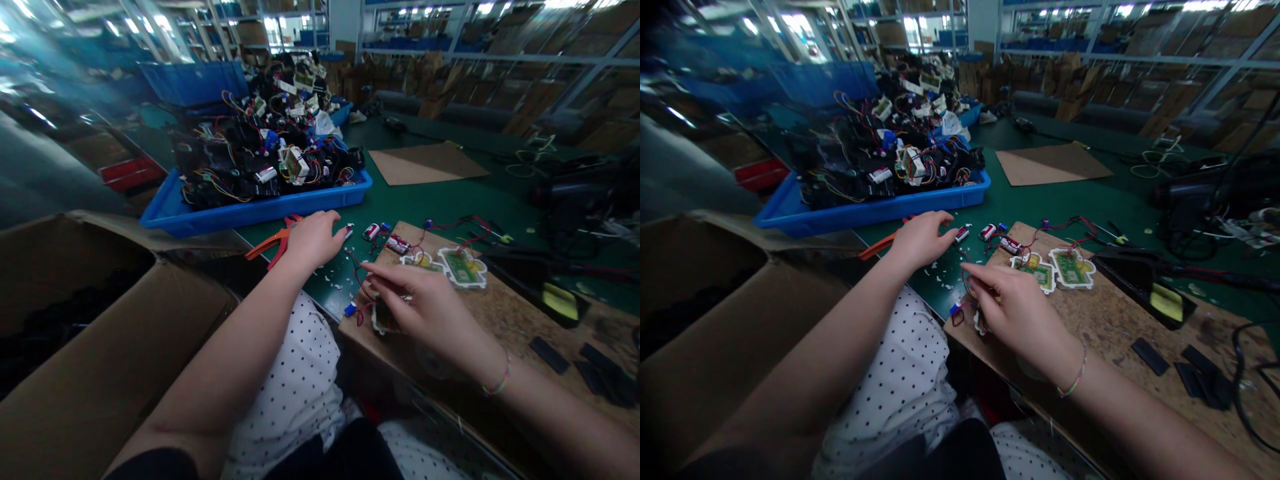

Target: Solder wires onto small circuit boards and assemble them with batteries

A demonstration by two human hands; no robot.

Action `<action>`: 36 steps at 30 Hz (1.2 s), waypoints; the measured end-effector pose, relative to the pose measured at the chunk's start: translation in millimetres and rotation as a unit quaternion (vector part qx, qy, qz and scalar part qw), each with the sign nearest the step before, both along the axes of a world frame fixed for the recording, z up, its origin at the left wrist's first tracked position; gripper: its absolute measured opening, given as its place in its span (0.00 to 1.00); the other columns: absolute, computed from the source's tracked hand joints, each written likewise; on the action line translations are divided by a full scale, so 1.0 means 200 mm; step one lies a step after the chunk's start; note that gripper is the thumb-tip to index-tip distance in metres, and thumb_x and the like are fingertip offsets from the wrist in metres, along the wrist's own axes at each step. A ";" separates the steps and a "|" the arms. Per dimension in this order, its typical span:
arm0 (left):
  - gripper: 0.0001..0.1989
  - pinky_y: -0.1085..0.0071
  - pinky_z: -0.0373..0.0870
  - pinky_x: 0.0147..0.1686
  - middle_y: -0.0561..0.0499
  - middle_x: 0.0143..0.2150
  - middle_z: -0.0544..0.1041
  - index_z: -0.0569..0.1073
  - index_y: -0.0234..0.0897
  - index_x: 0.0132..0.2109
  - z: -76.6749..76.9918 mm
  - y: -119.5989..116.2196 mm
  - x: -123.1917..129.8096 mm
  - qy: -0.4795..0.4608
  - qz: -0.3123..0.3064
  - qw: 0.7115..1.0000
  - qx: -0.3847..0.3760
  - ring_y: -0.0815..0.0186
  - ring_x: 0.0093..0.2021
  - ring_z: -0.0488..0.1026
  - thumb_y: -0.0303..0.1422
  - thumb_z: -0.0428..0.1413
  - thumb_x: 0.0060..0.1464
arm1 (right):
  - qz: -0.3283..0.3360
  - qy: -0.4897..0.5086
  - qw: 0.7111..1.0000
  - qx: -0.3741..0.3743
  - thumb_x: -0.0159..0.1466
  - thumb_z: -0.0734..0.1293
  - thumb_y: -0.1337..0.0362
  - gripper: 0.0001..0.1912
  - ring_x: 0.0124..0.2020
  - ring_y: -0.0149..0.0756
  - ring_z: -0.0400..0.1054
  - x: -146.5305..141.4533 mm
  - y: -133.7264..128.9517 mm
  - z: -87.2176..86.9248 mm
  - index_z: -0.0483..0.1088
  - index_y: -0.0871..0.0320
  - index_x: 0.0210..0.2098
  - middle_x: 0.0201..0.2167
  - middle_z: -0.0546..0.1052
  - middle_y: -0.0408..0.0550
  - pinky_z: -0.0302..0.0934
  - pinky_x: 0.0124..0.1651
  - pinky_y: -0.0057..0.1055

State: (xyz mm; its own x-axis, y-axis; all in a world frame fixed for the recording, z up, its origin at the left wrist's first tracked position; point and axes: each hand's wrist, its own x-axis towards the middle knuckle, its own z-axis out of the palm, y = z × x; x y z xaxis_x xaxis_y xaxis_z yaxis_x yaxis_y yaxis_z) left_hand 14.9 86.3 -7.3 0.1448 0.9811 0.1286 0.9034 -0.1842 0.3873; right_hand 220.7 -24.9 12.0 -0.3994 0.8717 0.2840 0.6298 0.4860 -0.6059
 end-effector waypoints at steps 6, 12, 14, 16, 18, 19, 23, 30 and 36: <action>0.18 0.51 0.68 0.56 0.41 0.54 0.76 0.75 0.34 0.52 -0.11 0.14 0.08 -0.006 -0.018 0.998 -0.059 0.53 0.54 0.73 0.38 0.62 0.58 | -0.120 0.137 0.983 0.020 0.68 0.67 0.58 0.18 0.38 0.36 0.79 0.09 0.00 0.14 0.75 0.50 0.56 0.45 0.83 0.48 0.76 0.42 0.35; 0.14 0.64 0.71 0.44 0.42 0.45 0.77 0.70 0.37 0.48 -0.02 0.07 0.00 -0.149 0.029 0.988 -0.013 0.54 0.47 0.76 0.37 0.59 0.56 | -0.124 0.117 0.983 0.065 0.68 0.67 0.60 0.16 0.39 0.37 0.79 0.12 0.02 0.18 0.77 0.51 0.54 0.45 0.83 0.48 0.76 0.43 0.36; 0.14 0.70 0.69 0.31 0.46 0.39 0.77 0.66 0.36 0.50 0.03 0.00 -0.01 -0.225 0.037 0.973 -0.023 0.63 0.33 0.75 0.39 0.53 0.61 | -0.090 0.082 0.988 0.092 0.68 0.67 0.61 0.16 0.42 0.37 0.78 0.11 0.02 0.15 0.76 0.52 0.54 0.47 0.82 0.48 0.76 0.44 0.36; 0.15 0.75 0.61 0.20 0.51 0.33 0.75 0.63 0.37 0.52 0.06 -0.09 0.01 -0.300 0.027 0.952 -0.049 0.70 0.22 0.68 0.40 0.48 0.64 | -0.045 0.031 0.990 0.129 0.69 0.66 0.62 0.20 0.46 0.38 0.77 0.09 0.02 0.12 0.72 0.52 0.59 0.50 0.81 0.49 0.75 0.48 0.38; 0.17 0.77 0.54 0.15 0.55 0.29 0.73 0.62 0.39 0.55 0.08 -0.19 0.06 -0.360 0.003 0.930 -0.073 0.73 0.17 0.63 0.42 0.46 0.65 | 0.004 -0.018 0.988 0.152 0.68 0.66 0.60 0.29 0.53 0.41 0.74 0.06 0.01 0.10 0.62 0.53 0.67 0.56 0.77 0.52 0.72 0.55 0.42; 0.17 0.78 0.53 0.14 0.57 0.27 0.72 0.63 0.41 0.56 0.09 -0.24 0.09 -0.392 -0.013 0.916 -0.087 0.74 0.16 0.62 0.44 0.47 0.65 | 0.023 -0.037 0.987 0.154 0.68 0.67 0.58 0.33 0.57 0.43 0.71 0.04 0.00 0.10 0.57 0.54 0.69 0.59 0.74 0.54 0.70 0.58 0.45; 0.14 0.83 0.49 0.12 0.56 0.28 0.70 0.70 0.39 0.46 0.08 -0.40 0.20 -0.618 -0.043 0.757 -0.205 0.77 0.18 0.64 0.45 0.53 0.64 | 0.030 -0.087 0.979 0.183 0.66 0.69 0.53 0.31 0.65 0.47 0.62 0.00 -0.03 0.08 0.63 0.58 0.64 0.65 0.67 0.58 0.62 0.66 0.50; 0.18 0.82 0.40 0.11 0.56 0.26 0.68 0.70 0.34 0.37 0.05 -0.46 0.21 -0.695 0.010 0.633 -0.342 0.82 0.13 0.53 0.47 0.57 0.61 | 0.066 -0.113 0.970 0.206 0.68 0.68 0.57 0.16 0.49 0.41 0.72 0.06 0.03 0.05 0.72 0.57 0.51 0.49 0.78 0.53 0.67 0.51 0.41; 0.28 0.79 0.45 0.12 0.49 0.30 0.78 0.74 0.33 0.36 0.02 -0.45 0.18 -0.598 -0.065 0.733 -0.319 0.80 0.13 0.56 0.55 0.47 0.65 | -0.030 0.057 0.997 0.043 0.69 0.65 0.56 0.12 0.33 0.32 0.72 0.10 0.07 0.06 0.77 0.55 0.38 0.33 0.80 0.45 0.65 0.38 0.30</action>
State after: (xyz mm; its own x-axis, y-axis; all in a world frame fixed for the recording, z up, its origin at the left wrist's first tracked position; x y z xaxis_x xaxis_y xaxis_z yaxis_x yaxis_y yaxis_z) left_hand 51.7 -4.3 -2.5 0.3997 0.8849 -0.2392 -0.1609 0.3247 0.9320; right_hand 241.1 -11.3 24.6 -0.3071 0.8637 0.3996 0.5885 0.5023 -0.6335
